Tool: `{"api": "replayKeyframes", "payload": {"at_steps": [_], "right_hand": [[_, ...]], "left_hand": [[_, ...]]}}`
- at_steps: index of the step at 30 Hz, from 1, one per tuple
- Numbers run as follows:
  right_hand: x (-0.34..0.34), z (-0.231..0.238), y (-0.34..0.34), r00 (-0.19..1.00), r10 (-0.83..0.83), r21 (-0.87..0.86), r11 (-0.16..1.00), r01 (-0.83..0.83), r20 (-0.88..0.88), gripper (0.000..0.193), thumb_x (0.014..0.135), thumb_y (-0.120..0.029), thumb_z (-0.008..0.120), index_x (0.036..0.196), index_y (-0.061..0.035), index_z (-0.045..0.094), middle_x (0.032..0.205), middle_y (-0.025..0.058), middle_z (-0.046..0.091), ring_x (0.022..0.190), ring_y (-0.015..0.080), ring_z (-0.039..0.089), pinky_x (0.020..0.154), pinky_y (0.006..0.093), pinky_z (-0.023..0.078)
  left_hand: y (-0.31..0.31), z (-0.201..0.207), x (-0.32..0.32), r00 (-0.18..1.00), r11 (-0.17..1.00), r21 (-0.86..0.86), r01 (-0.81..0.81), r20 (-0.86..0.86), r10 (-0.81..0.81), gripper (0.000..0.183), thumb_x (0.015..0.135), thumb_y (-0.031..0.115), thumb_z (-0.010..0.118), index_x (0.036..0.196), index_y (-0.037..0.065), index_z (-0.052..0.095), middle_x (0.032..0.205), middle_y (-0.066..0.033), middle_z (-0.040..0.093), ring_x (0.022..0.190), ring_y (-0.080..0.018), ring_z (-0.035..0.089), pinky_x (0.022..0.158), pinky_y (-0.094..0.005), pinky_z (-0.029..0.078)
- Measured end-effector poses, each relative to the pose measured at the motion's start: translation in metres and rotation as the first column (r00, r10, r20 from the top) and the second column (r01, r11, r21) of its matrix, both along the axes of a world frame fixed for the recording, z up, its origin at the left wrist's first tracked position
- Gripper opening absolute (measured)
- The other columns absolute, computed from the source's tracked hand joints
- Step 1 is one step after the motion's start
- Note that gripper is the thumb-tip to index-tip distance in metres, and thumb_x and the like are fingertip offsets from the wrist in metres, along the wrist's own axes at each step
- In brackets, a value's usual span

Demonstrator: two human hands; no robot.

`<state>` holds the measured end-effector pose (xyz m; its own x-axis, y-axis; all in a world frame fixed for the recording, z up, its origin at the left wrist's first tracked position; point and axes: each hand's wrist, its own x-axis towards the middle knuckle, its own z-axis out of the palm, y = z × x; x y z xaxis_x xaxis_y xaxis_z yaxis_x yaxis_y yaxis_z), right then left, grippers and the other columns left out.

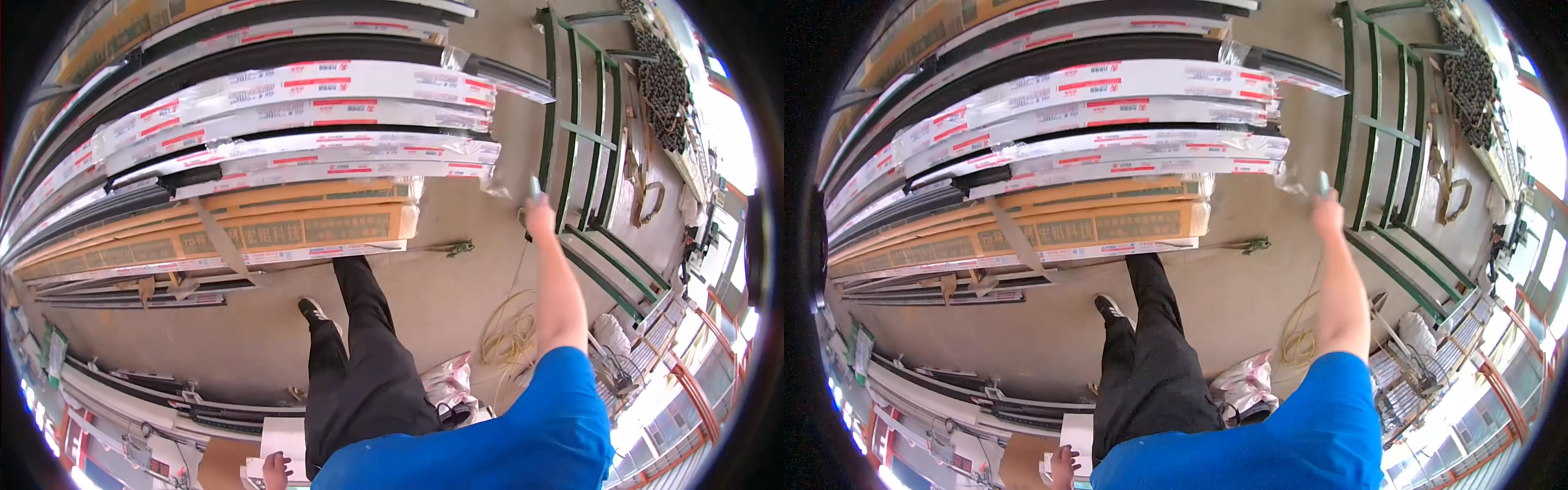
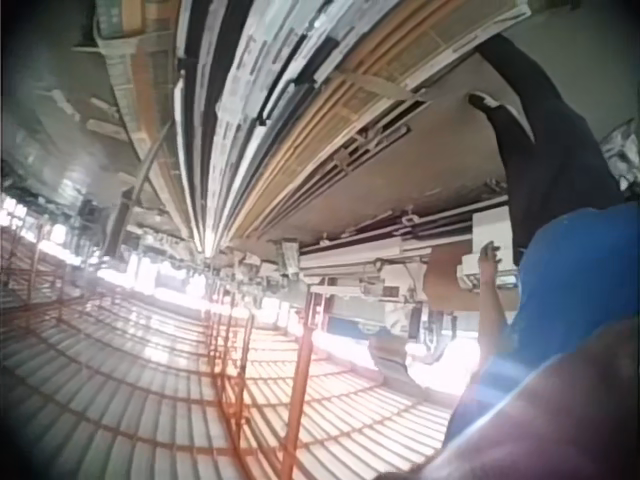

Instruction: Operating an industrial metal cutting machine using a control panel and positioning long metal profiles.

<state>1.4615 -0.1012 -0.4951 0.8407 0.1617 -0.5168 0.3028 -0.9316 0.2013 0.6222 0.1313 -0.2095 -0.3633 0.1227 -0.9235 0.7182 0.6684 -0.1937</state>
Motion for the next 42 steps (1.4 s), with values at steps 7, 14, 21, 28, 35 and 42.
{"api": "replayKeyframes", "payload": {"at_steps": [7, 14, 21, 28, 35, 42], "right_hand": [[-0.106, 0.034, 0.188, 0.314, -0.445, 0.482, -0.338, 0.808, -0.839, 0.023, 0.097, -0.027, 0.045, 0.098, -0.0044, 0.05, 0.071, 0.0091, 0.054, 0.052, 0.0174, 0.055, 0.045, 0.0329, 0.049], [-0.126, 0.025, 0.23, 0.96, -0.272, 0.509, 0.836, 0.205, 0.061, 0.037, 0.092, -0.033, 0.051, 0.119, -0.006, 0.05, 0.088, 0.0228, 0.065, 0.08, 0.039, 0.065, 0.07, 0.0502, 0.053], [-0.081, 0.096, 0.266, 0.898, 0.439, 0.135, 0.89, -0.435, -0.005, 0.034, 0.093, -0.03, 0.048, 0.125, -0.0189, 0.053, 0.103, 0.018, 0.065, 0.096, 0.0365, 0.064, 0.079, 0.0487, 0.052], [-0.041, 0.17, 0.304, 0.944, 0.263, -0.323, 0.892, -0.316, -0.198, 0.03, 0.088, -0.025, 0.051, 0.114, -0.0126, 0.06, 0.107, 0.0139, 0.066, 0.099, 0.0335, 0.064, 0.082, 0.0459, 0.051], [0.002, 0.165, 0.397, 0.877, 0.464, 0.078, 0.877, -0.474, 0.124, 0.031, 0.089, -0.028, 0.057, 0.116, -0.0145, 0.058, 0.098, 0.0123, 0.066, 0.101, 0.0318, 0.061, 0.084, 0.0458, 0.05], [0.102, 0.129, 0.36, 0.997, -0.016, -0.72, 0.692, -0.046, -0.079, 0.031, 0.084, -0.028, 0.063, 0.112, -0.0196, 0.069, 0.115, -0.0032, 0.066, 0.097, 0.0147, 0.065, 0.059, 0.0443, 0.055]], "left_hand": [[0.026, 0.0, 0.033, 0.999, 0.982, 0.186, 0.027, 0.036, -0.034, 0.035, 0.093, 0.03, 0.048, 0.112, 0.002, 0.056, 0.087, -0.0108, 0.064, 0.069, -0.0141, 0.055, 0.057, -0.029, 0.053], [0.024, 0.007, 0.027, 0.996, 0.987, 0.155, -0.028, 0.086, 0.015, 0.048, 0.096, 0.037, 0.051, 0.131, 0.004, 0.049, 0.109, -0.0131, 0.062, 0.09, -0.0216, 0.057, 0.079, -0.036, 0.053], [-0.013, 0.004, -0.004, 0.99, 0.973, 0.183, -0.138, 0.057, 0.13, 0.035, 0.091, 0.029, 0.05, 0.114, 0.002, 0.055, 0.087, -0.0098, 0.064, 0.069, -0.0138, 0.053, 0.055, -0.0293, 0.053], [-0.026, -0.001, -0.02, 0.965, 0.948, 0.193, -0.253, 0.122, 0.232, 0.042, 0.096, 0.036, 0.05, 0.125, 0.007, 0.054, 0.103, -0.0109, 0.063, 0.083, -0.0179, 0.055, 0.072, -0.035, 0.054], [-0.047, -0.002, -0.022, 0.953, 0.939, 0.163, -0.303, 0.074, 0.295, 0.041, 0.094, 0.038, 0.051, 0.12, 0.008, 0.056, 0.098, -0.0088, 0.064, 0.075, -0.0163, 0.052, 0.066, -0.0331, 0.053], [-0.026, -0.009, -0.006, 0.97, 0.961, 0.135, -0.24, 0.009, 0.242, 0.039, 0.092, 0.037, 0.053, 0.115, 0.006, 0.057, 0.095, -0.009, 0.065, 0.073, -0.0162, 0.052, 0.062, -0.0327, 0.052]]}}
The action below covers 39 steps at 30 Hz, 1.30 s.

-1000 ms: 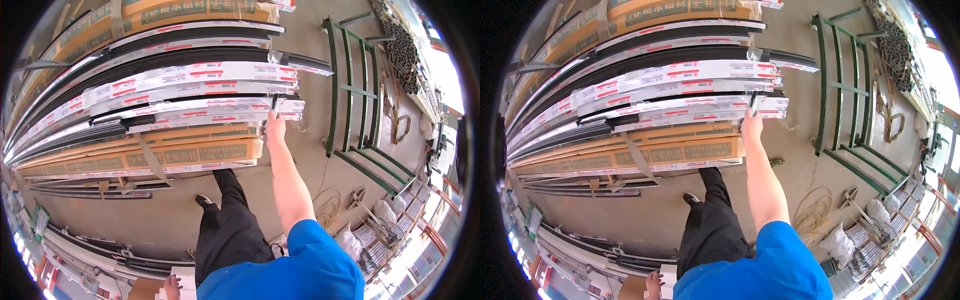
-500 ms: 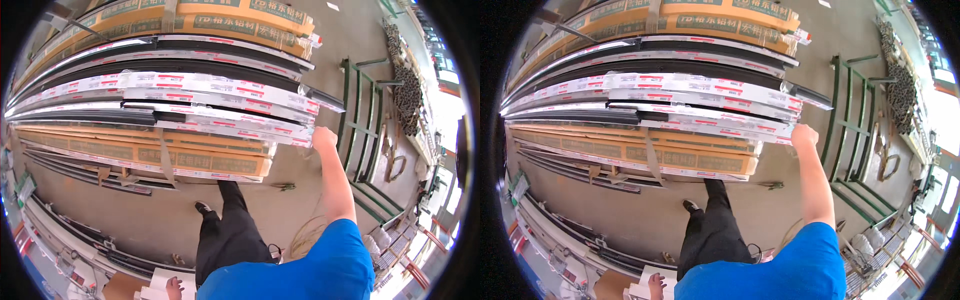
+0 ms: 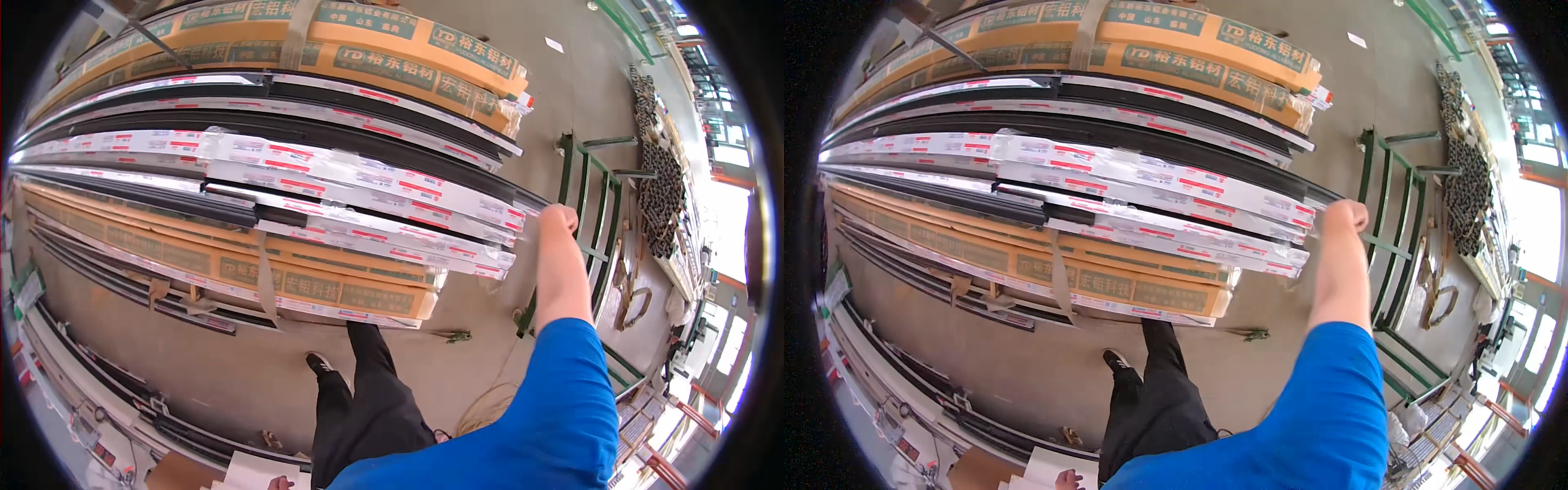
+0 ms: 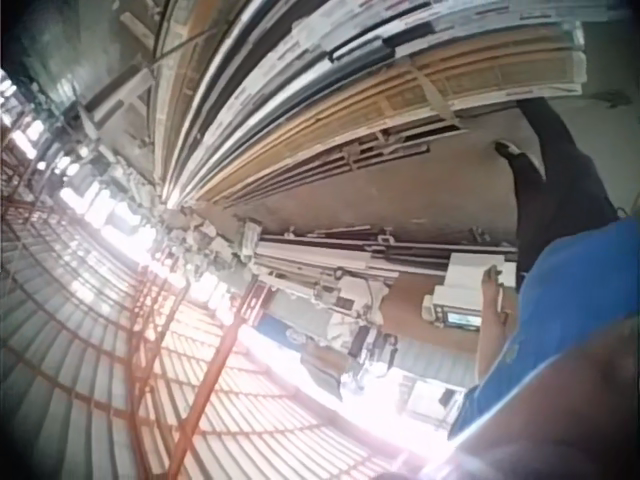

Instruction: Operating an industrial metal cutting machine using a control panel and positioning long metal profiles.

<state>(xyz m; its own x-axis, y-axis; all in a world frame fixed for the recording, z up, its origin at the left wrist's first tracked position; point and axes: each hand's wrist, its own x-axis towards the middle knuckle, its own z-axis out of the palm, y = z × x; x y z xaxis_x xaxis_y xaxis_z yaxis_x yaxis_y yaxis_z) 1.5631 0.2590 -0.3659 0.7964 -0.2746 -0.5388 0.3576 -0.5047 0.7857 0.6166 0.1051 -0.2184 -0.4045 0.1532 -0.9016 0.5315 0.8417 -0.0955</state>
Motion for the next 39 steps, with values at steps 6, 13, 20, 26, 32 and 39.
{"api": "replayKeyframes", "payload": {"at_steps": [6, 13, 20, 26, 32, 39], "right_hand": [[-0.064, 0.022, 0.056, 0.874, 0.422, 0.578, 0.661, -0.478, 0.24, 0.033, 0.092, -0.028, 0.052, 0.121, -0.0137, 0.054, 0.1, 0.0158, 0.068, 0.089, 0.0366, 0.066, 0.076, 0.0474, 0.053], [-0.283, 0.012, 0.259, 0.693, 0.718, 0.982, 0.17, -0.079, -0.069, 0.041, 0.092, -0.034, 0.053, 0.131, -0.0255, 0.047, 0.086, 0.0175, 0.066, 0.084, 0.0382, 0.064, 0.071, 0.0494, 0.05], [-0.463, -0.012, 0.421, 0.396, 0.913, 0.987, -0.039, -0.156, 0.099, 0.041, 0.094, -0.032, 0.051, 0.135, -0.0286, 0.047, 0.086, 0.016, 0.066, 0.081, 0.035, 0.065, 0.068, 0.0471, 0.051], [-0.481, -0.029, 0.431, 0.295, 0.94, 0.909, -0.035, -0.416, 0.171, 0.041, 0.092, -0.018, 0.042, 0.132, -0.0286, 0.048, 0.09, 0.0166, 0.065, 0.079, 0.0349, 0.066, 0.065, 0.0475, 0.053], [-0.425, 0.01, 0.352, 0.315, 0.949, 0.738, 0.223, -0.637, -0.016, 0.029, 0.085, -0.017, 0.05, 0.111, -0.0132, 0.064, 0.09, 0.017, 0.068, 0.085, 0.0357, 0.067, 0.07, 0.0484, 0.052], [-0.391, 0.053, 0.286, 0.435, 0.894, 0.462, 0.43, -0.775, -0.103, 0.023, 0.079, -0.017, 0.059, 0.098, -0.0094, 0.071, 0.102, 0.0151, 0.068, 0.095, 0.0326, 0.066, 0.078, 0.0451, 0.054]], "left_hand": [[-0.003, -0.018, -0.002, 0.999, 0.999, 0.048, 0.012, 0.037, -0.014, 0.034, 0.093, 0.027, 0.052, 0.113, 0.0, 0.056, 0.09, -0.0124, 0.065, 0.077, -0.0175, 0.06, 0.059, -0.033, 0.056], [-0.011, -0.008, 0.022, 0.993, 0.966, 0.23, -0.12, 0.049, 0.112, 0.034, 0.093, 0.027, 0.052, 0.113, 0.0, 0.057, 0.089, -0.0097, 0.064, 0.078, -0.0174, 0.061, 0.06, -0.0333, 0.057], [-0.063, 0.013, 0.05, 0.889, 0.877, 0.159, -0.454, 0.012, 0.458, 0.037, 0.091, 0.026, 0.056, 0.119, 0.001, 0.053, 0.103, -0.0158, 0.06, 0.085, -0.0282, 0.06, 0.07, -0.0386, 0.054], [-0.192, -0.017, 0.032, 0.606, 0.604, 0.07, -0.794, 0.004, 0.796, 0.073, 0.071, 0.032, 0.079, 0.13, 0.005, 0.046, 0.124, -0.0209, 0.054, 0.105, -0.0377, 0.054, 0.089, -0.0424, 0.049], [-0.305, -0.068, -0.01, 0.826, 0.806, 0.231, 0.545, 0.017, -0.563, 0.085, 0.057, 0.029, 0.085, 0.131, 0.011, 0.048, 0.125, -0.0191, 0.053, 0.109, -0.0354, 0.053, 0.09, -0.0434, 0.05], [-0.298, -0.097, -0.036, 0.957, 0.954, 0.205, 0.221, 0.141, -0.252, 0.057, 0.075, 0.022, 0.068, 0.129, 0.019, 0.051, 0.123, -0.0184, 0.053, 0.103, -0.037, 0.056, 0.083, -0.0453, 0.049]]}}
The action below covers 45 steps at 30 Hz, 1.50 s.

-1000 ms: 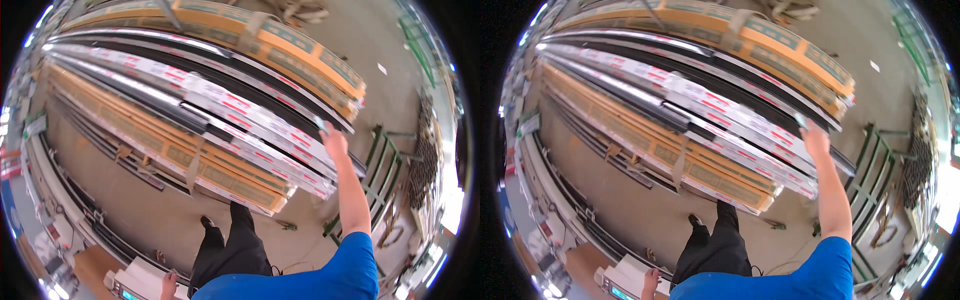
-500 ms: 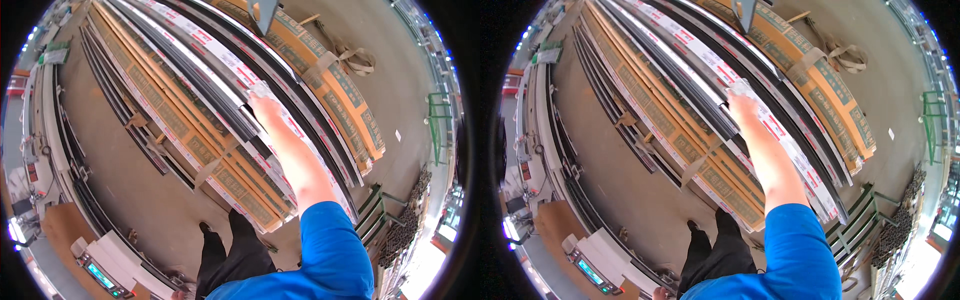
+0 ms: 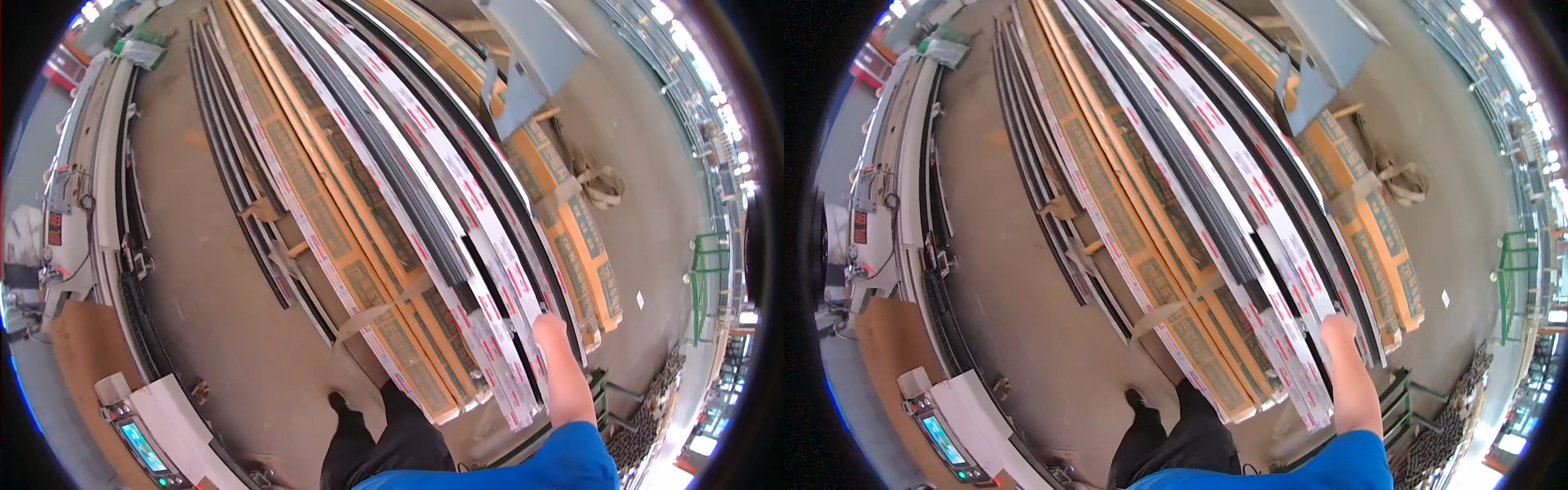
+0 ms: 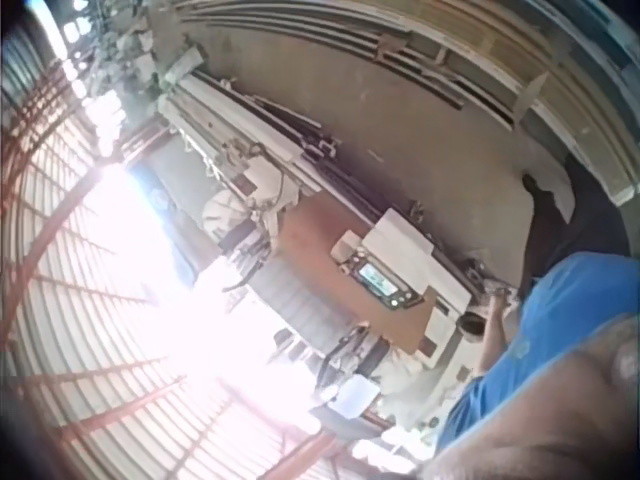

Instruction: Operating an industrial metal cutting machine using a control panel and positioning long metal profiles.

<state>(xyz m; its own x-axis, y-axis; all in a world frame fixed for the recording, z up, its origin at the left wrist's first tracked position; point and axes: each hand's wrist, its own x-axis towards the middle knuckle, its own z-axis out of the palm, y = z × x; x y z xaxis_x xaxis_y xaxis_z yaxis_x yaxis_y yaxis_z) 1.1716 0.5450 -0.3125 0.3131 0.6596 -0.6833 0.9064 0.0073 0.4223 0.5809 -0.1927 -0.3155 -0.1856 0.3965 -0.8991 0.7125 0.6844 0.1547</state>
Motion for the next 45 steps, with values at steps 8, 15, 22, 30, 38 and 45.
{"api": "replayKeyframes", "payload": {"at_steps": [8, 15, 22, 30, 38, 45], "right_hand": [[-0.198, 0.052, -0.003, 0.947, 0.018, 0.15, 0.988, 0.032, -0.321, 0.033, 0.085, -0.03, 0.059, 0.111, -0.0104, 0.062, 0.103, 0.0193, 0.066, 0.096, 0.0378, 0.063, 0.083, 0.048, 0.05], [-0.372, 0.103, -0.037, 0.905, 0.111, 0.258, 0.966, -0.001, -0.412, 0.037, 0.084, -0.036, 0.06, 0.102, -0.0047, 0.064, 0.095, 0.0204, 0.067, 0.089, 0.0363, 0.065, 0.077, 0.0465, 0.052], [-0.479, 0.093, -0.077, 0.831, -0.393, -0.143, 0.919, 0.367, -0.394, 0.03, 0.083, -0.03, 0.062, 0.088, -0.0011, 0.066, 0.063, 0.0096, 0.062, 0.051, 0.0198, 0.061, 0.047, 0.035, 0.049], [-0.568, 0.013, -0.053, 0.757, -0.624, -0.248, 0.778, 0.577, -0.195, 0.024, 0.08, -0.023, 0.063, 0.073, -0.0015, 0.068, 0.066, 0.0137, 0.065, 0.058, 0.0218, 0.065, 0.05, 0.036, 0.048], [-0.804, -0.053, 0.201, 0.725, -0.513, -0.248, 0.858, 0.45, -0.459, 0.03, 0.084, -0.031, 0.064, 0.091, -0.0026, 0.065, 0.069, 0.0125, 0.062, 0.063, 0.0256, 0.06, 0.054, 0.0431, 0.047], [-1.119, 0.134, 0.45, 0.43, -0.048, 0.06, 0.97, 0.234, -0.902, 0.041, 0.088, -0.023, 0.061, 0.125, -0.0048, 0.056, 0.073, 0.0067, 0.062, 0.058, 0.0143, 0.057, 0.054, 0.0319, 0.047]], "left_hand": [[0.07, -0.042, -0.109, 0.874, 0.875, -0.103, -0.473, 0.067, 0.481, 0.043, 0.091, 0.039, 0.055, 0.128, 0.018, 0.054, 0.118, -0.017, 0.06, 0.1, -0.0349, 0.06, 0.081, -0.0459, 0.05], [0.219, -0.058, -0.311, 0.428, 0.437, 0.013, -0.899, 0.229, 0.874, 0.033, 0.092, 0.028, 0.053, 0.109, 0.0, 0.057, 0.09, -0.0093, 0.064, 0.077, -0.0169, 0.061, 0.061, -0.0346, 0.056], [0.363, 0.012, -0.461, 0.518, 0.413, 0.361, -0.836, 0.271, 0.811, 0.034, 0.092, 0.025, 0.053, 0.109, -0.003, 0.059, 0.095, -0.0126, 0.068, 0.085, -0.0202, 0.066, 0.063, -0.0312, 0.055], [0.406, -0.045, -0.583, 0.776, 0.699, 0.395, -0.596, 0.058, 0.628, 0.034, 0.089, 0.029, 0.054, 0.107, 0.002, 0.065, 0.092, -0.0103, 0.07, 0.081, -0.0214, 0.065, 0.068, -0.0345, 0.052], [0.51, -0.055, -0.736, 0.501, 0.494, 0.092, -0.864, 0.236, 0.832, 0.029, 0.088, 0.026, 0.056, 0.102, 0.001, 0.064, 0.097, -0.0135, 0.067, 0.093, -0.0267, 0.066, 0.076, -0.0393, 0.053], [0.672, -0.039, -0.881, -0.131, -0.159, 0.096, -0.983, 0.251, 0.959, 0.022, 0.091, 0.019, 0.05, 0.11, 0.007, 0.055, 0.087, -0.0087, 0.062, 0.066, -0.0183, 0.056, 0.058, -0.0395, 0.053]]}}
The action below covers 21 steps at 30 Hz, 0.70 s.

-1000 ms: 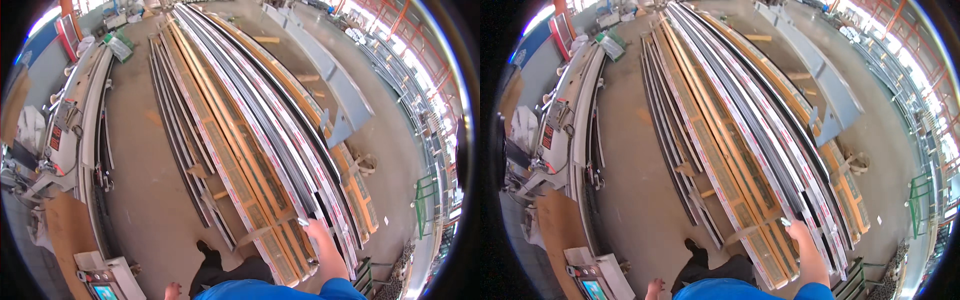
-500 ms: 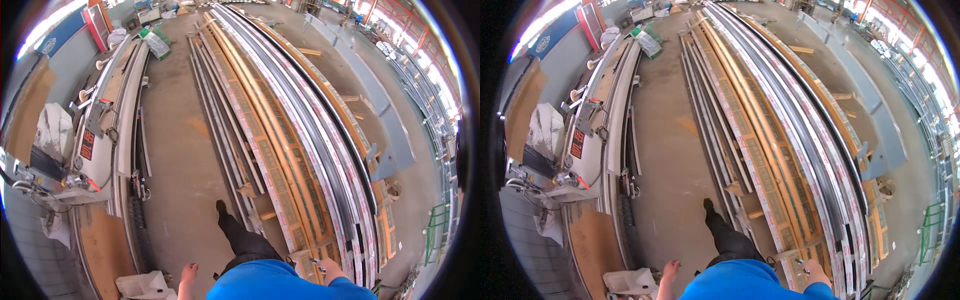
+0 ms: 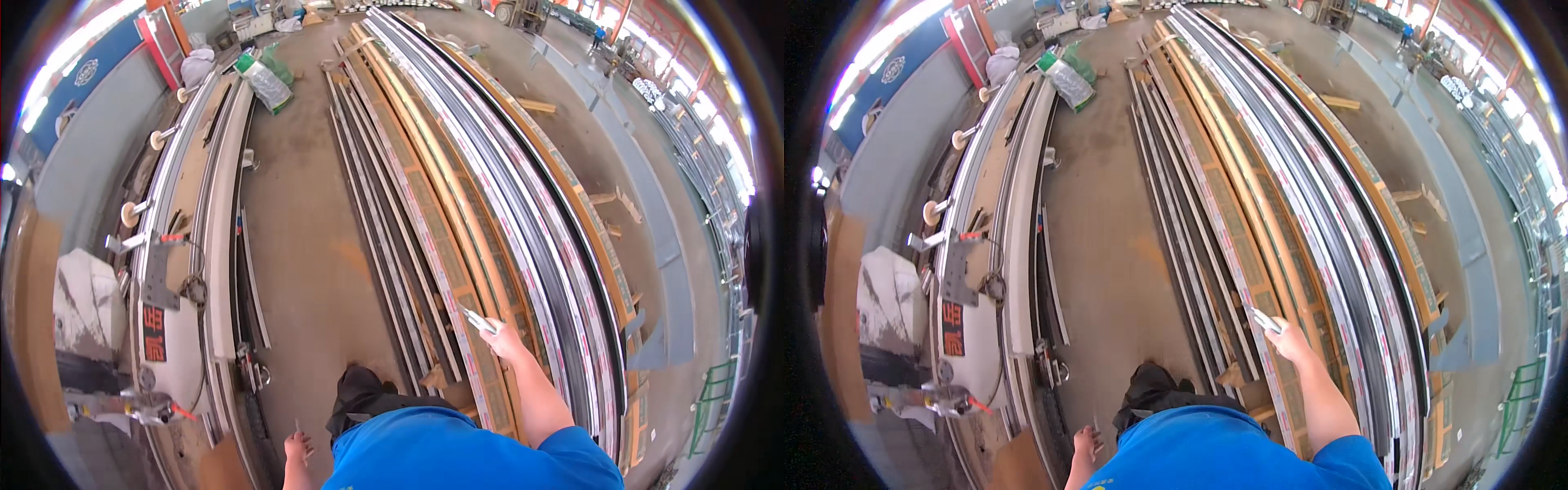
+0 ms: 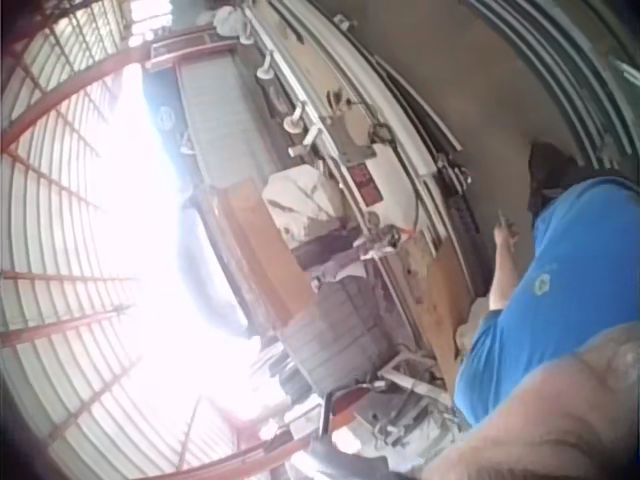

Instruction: Operating an industrial metal cutting machine using a control panel and positioning long metal profiles.

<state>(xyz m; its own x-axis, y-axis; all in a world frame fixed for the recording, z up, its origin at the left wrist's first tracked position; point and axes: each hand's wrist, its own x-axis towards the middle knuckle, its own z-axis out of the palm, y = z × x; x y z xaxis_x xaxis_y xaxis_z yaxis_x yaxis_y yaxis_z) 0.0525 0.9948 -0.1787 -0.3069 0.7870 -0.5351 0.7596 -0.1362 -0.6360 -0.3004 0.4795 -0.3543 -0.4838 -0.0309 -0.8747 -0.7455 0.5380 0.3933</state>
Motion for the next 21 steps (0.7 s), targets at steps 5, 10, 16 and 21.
{"api": "replayKeyframes", "payload": {"at_steps": [5, 10, 16, 21], "right_hand": [[-0.084, -0.015, 0.108, 0.954, 0.209, 0.249, 0.933, -0.26, 0.214, 0.039, 0.086, -0.031, 0.061, 0.118, -0.0091, 0.058, 0.087, 0.0203, 0.067, 0.078, 0.0295, 0.067, 0.068, 0.0418, 0.05], [-0.088, -0.061, 0.17, 0.936, -0.152, -0.072, 0.98, 0.183, 0.317, 0.033, 0.083, -0.024, 0.062, 0.108, -0.0034, 0.063, 0.076, 0.0149, 0.066, 0.061, 0.0239, 0.064, 0.055, 0.0377, 0.05], [-0.04, -0.106, 0.17, 0.618, -0.646, -0.175, 0.614, 0.769, 0.449, 0.016, 0.084, -0.015, 0.061, 0.096, -0.0043, 0.062, 0.068, 0.0094, 0.055, 0.054, 0.018, 0.055, 0.044, 0.0353, 0.042], [0.05, -0.2, 0.168, 0.388, -0.729, -0.108, 0.401, 0.91, 0.564, 0.04, 0.085, -0.03, 0.058, 0.11, 0.0024, 0.059, 0.084, 0.0201, 0.066, 0.07, 0.0308, 0.066, 0.06, 0.0439, 0.053]], "left_hand": [[0.092, -0.037, -0.064, 0.972, 0.987, -0.056, 0.152, 0.187, -0.139, 0.025, 0.094, 0.024, 0.046, 0.112, 0.009, 0.054, 0.087, -0.0078, 0.061, 0.065, -0.0196, 0.055, 0.06, -0.0402, 0.05], [0.269, -0.013, -0.157, 0.831, 0.839, 0.018, 0.544, 0.126, -0.542, 0.025, 0.093, 0.022, 0.05, 0.111, 0.005, 0.054, 0.084, -0.0089, 0.061, 0.07, -0.024, 0.059, 0.06, -0.0424, 0.05], [0.549, -0.012, -0.342, 0.832, 0.846, -0.077, 0.528, -0.153, -0.534, 0.027, 0.091, 0.028, 0.054, 0.088, 0.001, 0.059, 0.075, -0.0087, 0.059, 0.063, -0.0203, 0.057, 0.05, -0.0354, 0.047], [0.777, 0.041, -0.451, 0.776, 0.82, 0.009, 0.573, -0.328, -0.538, 0.027, 0.093, 0.029, 0.052, 0.106, 0.007, 0.059, 0.085, -0.0033, 0.064, 0.069, -0.0135, 0.057, 0.055, -0.032, 0.047]]}}
